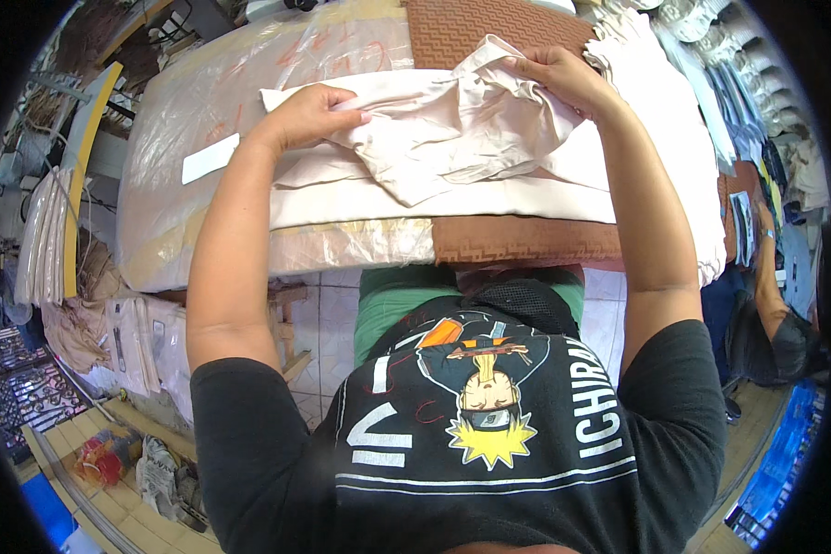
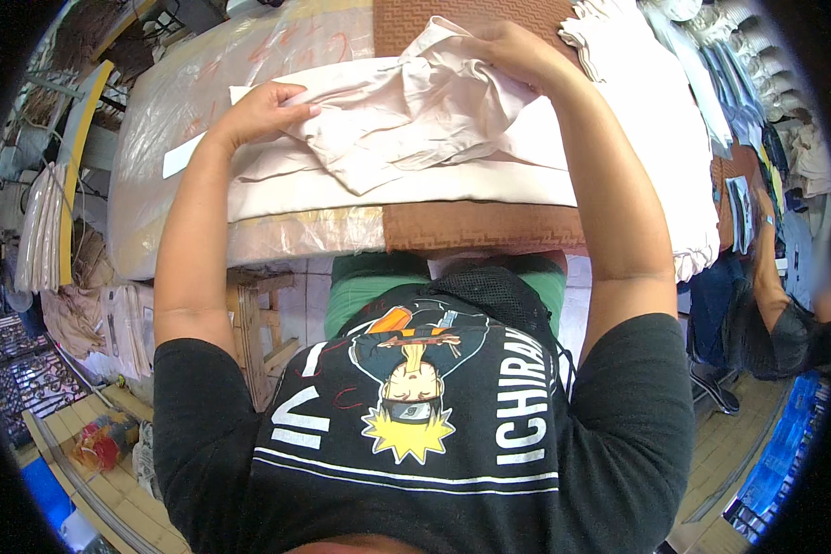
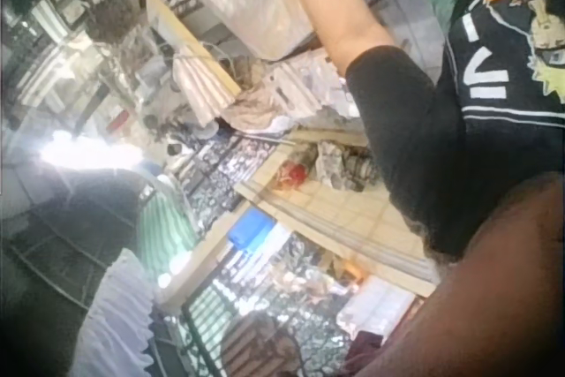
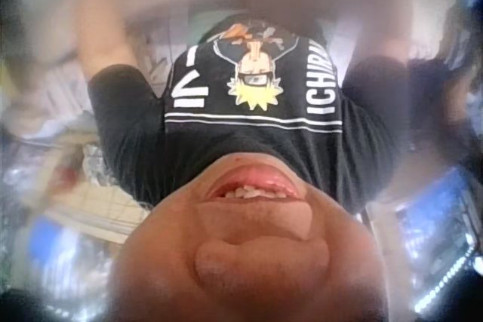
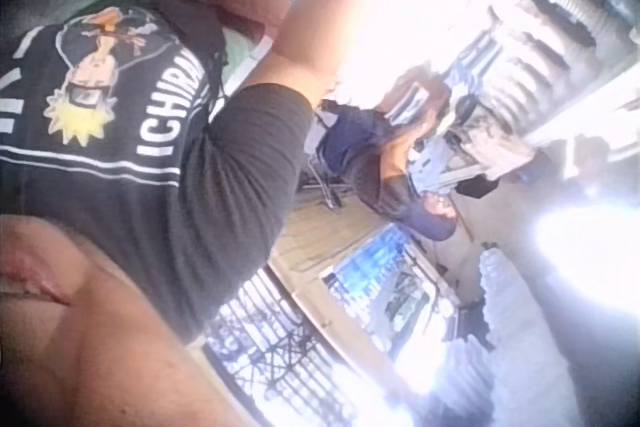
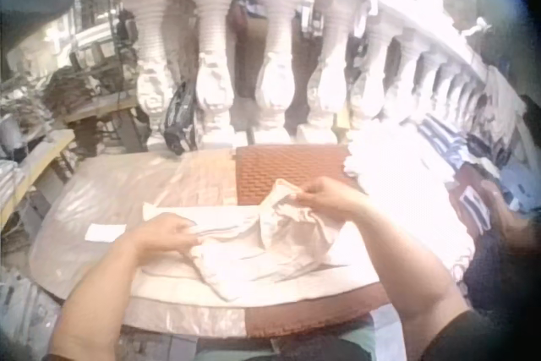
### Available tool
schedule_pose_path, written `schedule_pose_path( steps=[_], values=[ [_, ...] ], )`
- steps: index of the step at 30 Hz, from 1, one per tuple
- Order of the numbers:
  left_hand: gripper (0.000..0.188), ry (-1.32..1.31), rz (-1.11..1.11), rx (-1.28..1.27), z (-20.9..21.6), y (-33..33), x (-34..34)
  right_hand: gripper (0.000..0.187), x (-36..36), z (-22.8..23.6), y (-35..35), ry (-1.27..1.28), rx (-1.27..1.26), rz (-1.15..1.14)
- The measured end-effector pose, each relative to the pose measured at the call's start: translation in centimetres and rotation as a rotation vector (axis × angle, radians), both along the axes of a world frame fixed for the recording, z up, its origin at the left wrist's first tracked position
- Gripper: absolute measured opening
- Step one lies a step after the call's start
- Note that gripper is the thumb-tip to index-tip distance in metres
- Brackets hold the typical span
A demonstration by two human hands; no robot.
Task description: The person picks up a shirt, spreads it out on a work surface to smooth it, inserts a folding board, and folds the shirt into a square.
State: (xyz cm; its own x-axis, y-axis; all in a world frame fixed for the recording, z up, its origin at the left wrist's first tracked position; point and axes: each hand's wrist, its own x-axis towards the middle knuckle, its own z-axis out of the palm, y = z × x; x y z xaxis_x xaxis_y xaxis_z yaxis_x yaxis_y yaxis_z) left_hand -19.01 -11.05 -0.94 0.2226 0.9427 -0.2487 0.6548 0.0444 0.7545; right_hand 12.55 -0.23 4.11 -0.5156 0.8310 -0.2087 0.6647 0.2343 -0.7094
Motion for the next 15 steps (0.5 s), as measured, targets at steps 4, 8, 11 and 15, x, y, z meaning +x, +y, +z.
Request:
schedule_pose_path(
  steps=[4,8,11,15],
  values=[
    [0.036,0.132,-0.001,0.036,0.0,1.7,0.2,0.037,2.0,-3.2,1.3,0.116,-0.147,-0.104],
    [0.04,0.339,0.003,0.242,-0.8,2.2,1.6,0.037,3.4,-5.6,-0.1,-0.268,0.016,-0.066],
    [0.041,0.447,0.063,0.538,-1.1,1.3,3.1,0.036,4.5,-5.2,-0.4,-0.101,-0.042,-0.222],
    [0.042,0.39,0.115,0.806,-1.5,0.4,8.3,0.04,5.5,-5.0,-0.3,-0.128,0.167,-0.153]
  ],
)
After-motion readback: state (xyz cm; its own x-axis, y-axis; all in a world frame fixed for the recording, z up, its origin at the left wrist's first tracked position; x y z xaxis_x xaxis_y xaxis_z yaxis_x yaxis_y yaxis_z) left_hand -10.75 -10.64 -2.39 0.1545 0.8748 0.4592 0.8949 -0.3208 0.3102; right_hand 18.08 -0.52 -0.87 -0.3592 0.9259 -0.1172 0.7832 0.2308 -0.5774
